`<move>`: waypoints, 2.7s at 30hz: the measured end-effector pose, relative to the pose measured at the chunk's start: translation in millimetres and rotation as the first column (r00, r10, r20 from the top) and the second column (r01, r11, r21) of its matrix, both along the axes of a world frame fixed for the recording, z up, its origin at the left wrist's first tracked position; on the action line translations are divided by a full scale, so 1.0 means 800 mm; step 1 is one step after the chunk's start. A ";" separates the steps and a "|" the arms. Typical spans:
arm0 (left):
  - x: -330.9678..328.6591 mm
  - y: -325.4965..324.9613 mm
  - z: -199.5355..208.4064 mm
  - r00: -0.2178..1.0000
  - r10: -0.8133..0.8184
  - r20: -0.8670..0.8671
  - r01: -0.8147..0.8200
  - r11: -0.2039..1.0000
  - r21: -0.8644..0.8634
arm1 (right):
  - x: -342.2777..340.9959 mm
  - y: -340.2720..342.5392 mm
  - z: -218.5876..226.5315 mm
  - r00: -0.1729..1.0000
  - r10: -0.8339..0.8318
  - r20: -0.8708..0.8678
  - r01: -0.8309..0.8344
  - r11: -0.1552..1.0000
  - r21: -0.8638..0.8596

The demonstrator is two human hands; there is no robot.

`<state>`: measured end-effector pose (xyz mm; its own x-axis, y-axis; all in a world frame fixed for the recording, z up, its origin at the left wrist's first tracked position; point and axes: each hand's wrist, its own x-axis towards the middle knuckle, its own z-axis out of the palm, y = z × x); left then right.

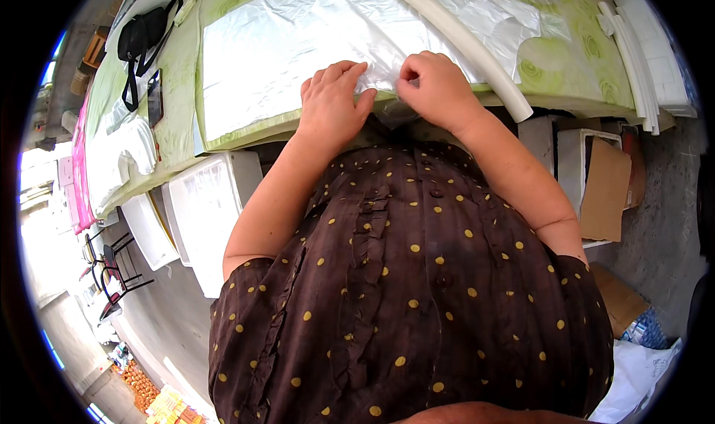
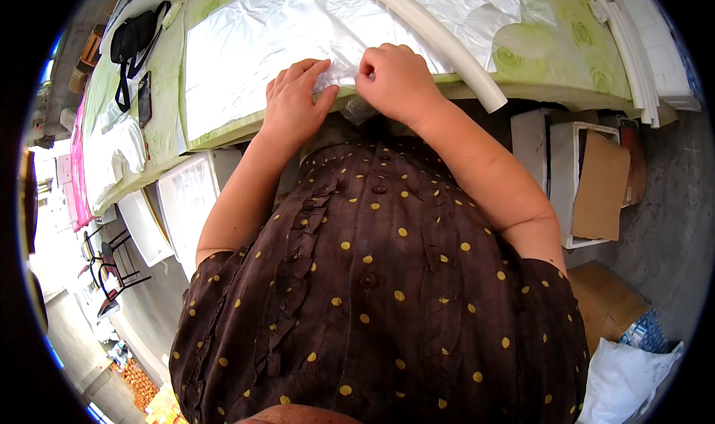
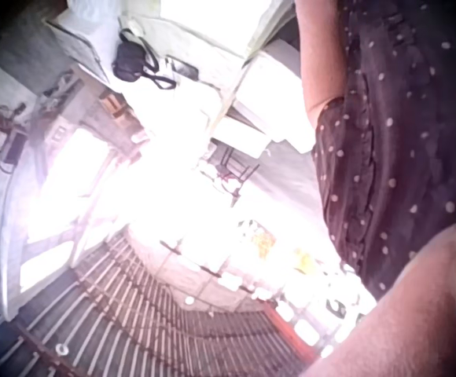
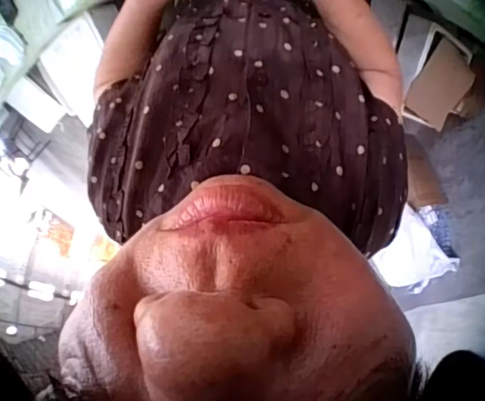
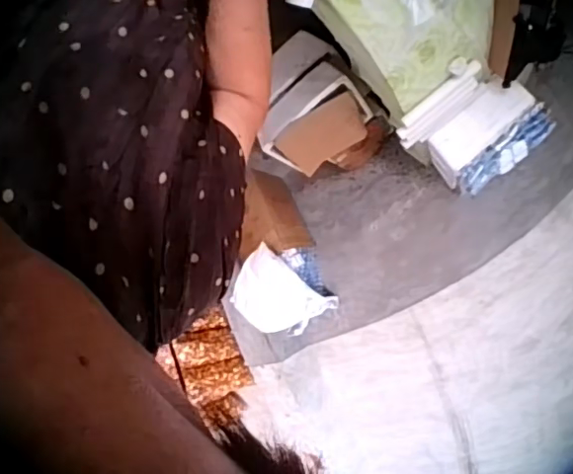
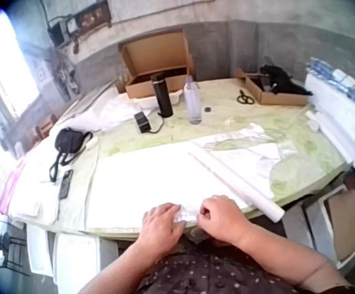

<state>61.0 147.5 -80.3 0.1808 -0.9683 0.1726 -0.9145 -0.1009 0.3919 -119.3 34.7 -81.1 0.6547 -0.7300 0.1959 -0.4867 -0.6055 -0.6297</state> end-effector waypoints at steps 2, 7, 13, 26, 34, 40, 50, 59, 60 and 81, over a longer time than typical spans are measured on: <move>-0.002 -0.001 0.002 0.999 -0.015 0.031 0.014 1.000 0.011 | -0.006 -0.004 0.001 0.993 -0.066 0.097 0.048 0.983 0.179; 0.004 -0.010 0.001 0.975 -0.188 0.118 0.193 0.980 -0.038 | -0.013 -0.010 0.008 0.976 -0.136 0.171 0.059 0.918 0.393; 0.023 -0.039 -0.014 0.941 -0.311 0.137 0.328 0.936 -0.130 | -0.013 -0.007 0.005 0.979 -0.095 0.183 0.030 0.944 0.329; 0.016 -0.027 0.003 0.992 -0.097 0.084 0.101 0.994 -0.047 | -0.017 -0.009 0.006 0.979 -0.089 0.182 0.018 0.934 0.357; 0.031 -0.062 -0.017 0.982 -0.125 0.143 0.133 0.990 -0.051 | -0.017 -0.008 0.001 0.979 -0.052 0.197 -0.011 0.952 0.305; 0.041 -0.075 -0.016 0.999 0.046 -0.028 -0.046 0.999 -0.003 | -0.014 -0.003 0.003 0.990 -0.008 0.143 -0.017 0.984 0.176; 0.061 -0.053 -0.006 0.999 -0.049 -0.008 0.045 0.955 -0.294 | -0.012 -0.001 -0.002 0.998 0.052 0.019 -0.052 0.999 0.000; 0.049 -0.042 -0.020 0.969 -0.213 0.127 0.224 0.971 -0.079 | -0.024 0.012 0.000 0.979 -0.006 0.202 0.031 0.992 -0.123; 0.050 -0.041 -0.021 0.971 -0.213 0.111 0.224 0.970 -0.091 | -0.029 0.015 0.003 0.978 0.025 0.208 0.011 0.985 -0.170; 0.053 -0.039 -0.036 0.988 -0.074 0.135 0.093 0.986 -0.139 | -0.039 0.056 -0.038 0.996 0.088 -0.002 -0.079 0.886 -0.456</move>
